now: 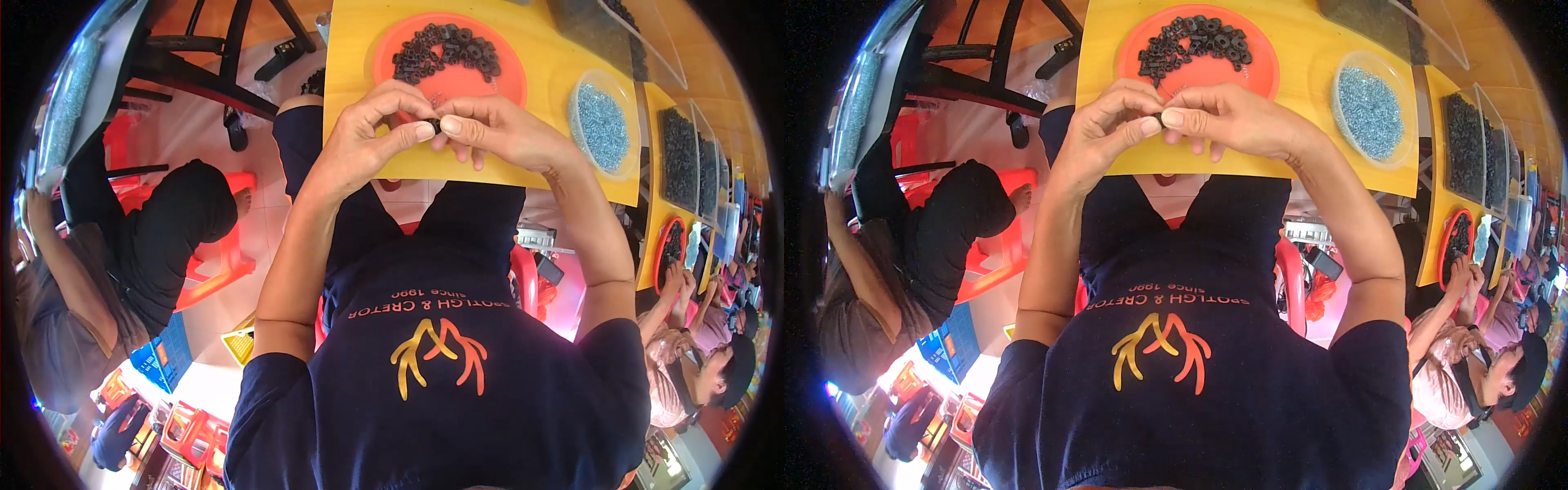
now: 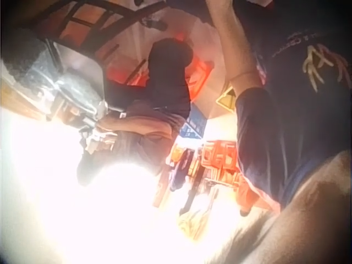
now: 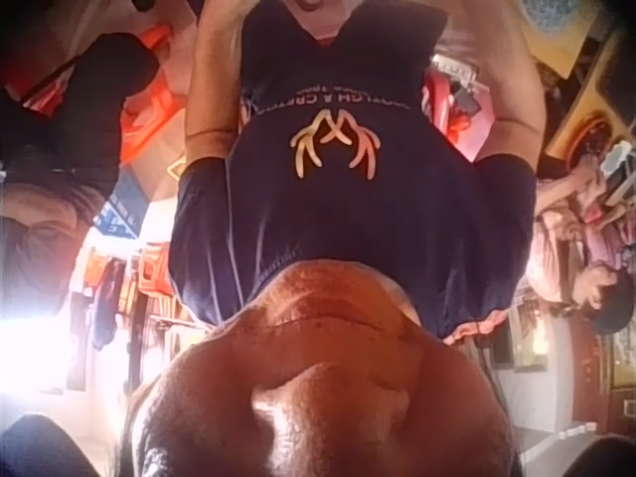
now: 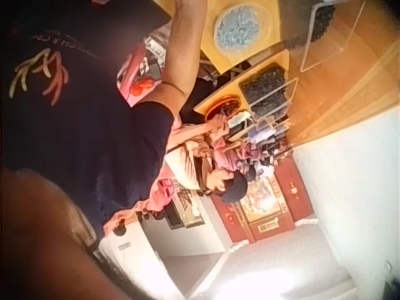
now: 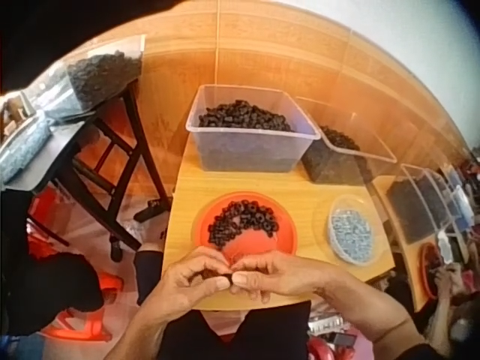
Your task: The person assembles plastic cord locks by taking plastic components and springs from a tray and fitting them together by hand.
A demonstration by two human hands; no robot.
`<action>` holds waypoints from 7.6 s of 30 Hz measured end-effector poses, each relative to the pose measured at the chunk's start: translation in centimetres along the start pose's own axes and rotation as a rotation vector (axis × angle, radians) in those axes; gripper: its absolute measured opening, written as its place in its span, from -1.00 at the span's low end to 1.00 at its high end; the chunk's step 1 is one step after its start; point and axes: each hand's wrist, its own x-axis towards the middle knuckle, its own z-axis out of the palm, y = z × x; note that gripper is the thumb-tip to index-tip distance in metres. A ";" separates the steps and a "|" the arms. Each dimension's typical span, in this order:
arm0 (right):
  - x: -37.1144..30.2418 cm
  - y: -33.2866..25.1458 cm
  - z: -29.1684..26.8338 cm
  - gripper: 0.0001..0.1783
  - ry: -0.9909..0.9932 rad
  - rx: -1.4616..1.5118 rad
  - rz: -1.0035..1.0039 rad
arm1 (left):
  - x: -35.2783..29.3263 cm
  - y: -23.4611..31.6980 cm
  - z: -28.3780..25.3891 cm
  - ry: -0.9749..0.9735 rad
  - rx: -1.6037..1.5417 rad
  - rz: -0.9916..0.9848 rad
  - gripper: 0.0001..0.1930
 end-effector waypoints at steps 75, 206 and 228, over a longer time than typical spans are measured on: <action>4.6 3.0 -6.4 -0.74 0.911 -1.202 -0.338 | -0.9 -3.5 0.2 0.528 0.263 0.149 -0.69; 7.2 1.6 -1.2 -0.77 0.390 -1.334 -0.630 | -3.2 -2.4 -0.2 0.332 -0.299 -0.091 -0.81; 0.8 0.8 0.9 -0.76 0.266 0.282 -0.315 | -1.5 -0.8 1.7 0.232 -0.636 -0.068 -0.81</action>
